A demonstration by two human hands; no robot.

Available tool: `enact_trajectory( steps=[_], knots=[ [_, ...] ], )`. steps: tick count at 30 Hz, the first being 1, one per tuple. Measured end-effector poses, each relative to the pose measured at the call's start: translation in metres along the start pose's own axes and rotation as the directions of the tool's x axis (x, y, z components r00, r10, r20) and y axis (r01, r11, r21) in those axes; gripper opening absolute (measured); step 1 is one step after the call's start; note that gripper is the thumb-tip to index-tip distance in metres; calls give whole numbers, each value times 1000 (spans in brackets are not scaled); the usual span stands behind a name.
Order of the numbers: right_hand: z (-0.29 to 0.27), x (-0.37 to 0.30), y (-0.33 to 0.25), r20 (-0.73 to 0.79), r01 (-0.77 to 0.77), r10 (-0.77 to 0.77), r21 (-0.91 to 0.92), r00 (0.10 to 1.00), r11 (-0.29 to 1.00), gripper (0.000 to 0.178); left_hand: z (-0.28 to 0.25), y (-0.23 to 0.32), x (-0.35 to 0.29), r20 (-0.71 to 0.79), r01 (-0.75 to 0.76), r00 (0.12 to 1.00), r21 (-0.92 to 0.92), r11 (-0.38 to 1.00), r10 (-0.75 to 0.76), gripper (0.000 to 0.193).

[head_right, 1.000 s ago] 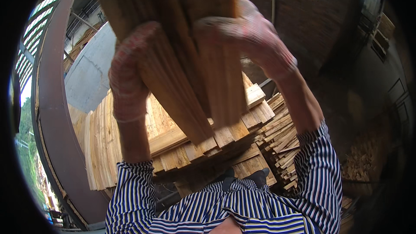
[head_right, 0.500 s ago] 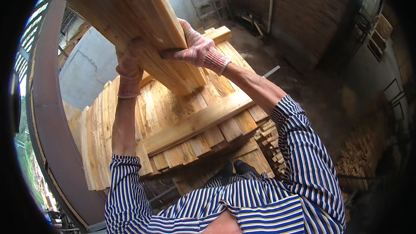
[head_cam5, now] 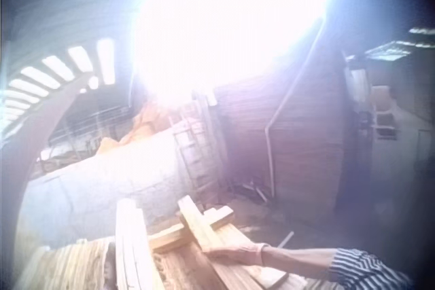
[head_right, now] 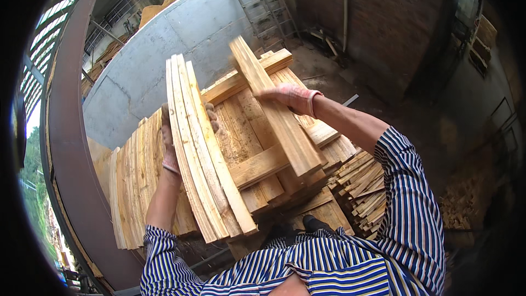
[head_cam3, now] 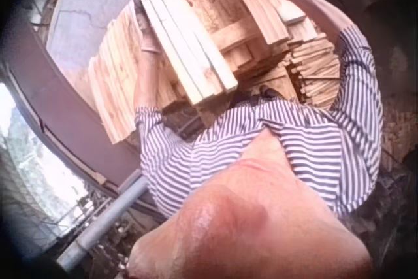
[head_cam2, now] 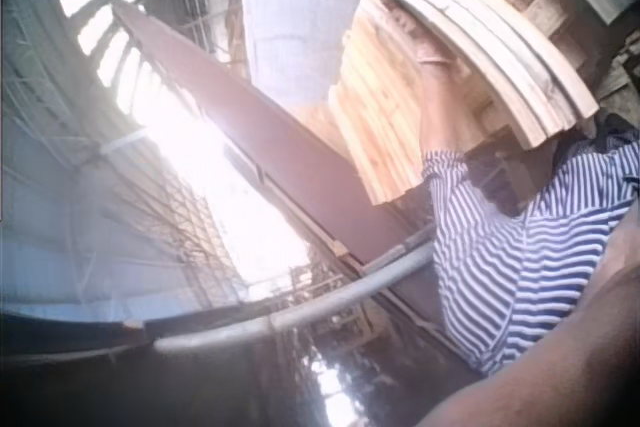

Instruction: The person picks up wooden planks from a large pile and stacks them onto a metal rack. The person wears pink gloves and repeatedly lifts, aligns, and places the planks to build a neat stack.

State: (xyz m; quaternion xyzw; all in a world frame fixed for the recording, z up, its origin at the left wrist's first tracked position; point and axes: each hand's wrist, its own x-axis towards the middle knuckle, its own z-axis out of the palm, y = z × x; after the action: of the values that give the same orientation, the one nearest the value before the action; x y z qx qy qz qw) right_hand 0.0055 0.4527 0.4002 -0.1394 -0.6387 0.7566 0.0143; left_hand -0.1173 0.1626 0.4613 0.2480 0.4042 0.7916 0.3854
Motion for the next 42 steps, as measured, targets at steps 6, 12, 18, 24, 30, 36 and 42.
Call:
enact_trajectory(
  steps=[6, 12, 18, 24, 30, 36, 42],
  knots=[
    [51, -11, -38, -265, -182, -162, -898, 950, 402, 92, -86, 30, -51, -85, -62, 995, -77, 995, 56, 89],
    [78, -13, -34, -308, -280, -345, -951, 886, 129, 60, -109, 70, -94, 81, 36, 997, -317, 948, -11, 89],
    [188, 10, -8, -96, -52, -443, -993, 892, 109, 51, -197, 100, -156, 177, -34, 983, -102, 994, 52, 86],
    [304, 47, 53, -27, 73, -341, -958, 939, 277, 42, -226, 90, -156, 47, -38, 998, -59, 998, 41, 83],
    [243, 45, 30, -165, -83, -424, -975, 890, 205, 39, -246, 81, -146, -57, -38, 998, 30, 999, 40, 81],
    [110, 4, -4, -553, -559, -329, -825, 766, 86, 49, -249, 85, -182, -166, -51, 984, 124, 991, 71, 78],
    [176, 30, 12, -293, -310, -563, -948, 773, 67, 32, -255, 93, -187, -228, -47, 969, 197, 979, 93, 76]
  ],
)
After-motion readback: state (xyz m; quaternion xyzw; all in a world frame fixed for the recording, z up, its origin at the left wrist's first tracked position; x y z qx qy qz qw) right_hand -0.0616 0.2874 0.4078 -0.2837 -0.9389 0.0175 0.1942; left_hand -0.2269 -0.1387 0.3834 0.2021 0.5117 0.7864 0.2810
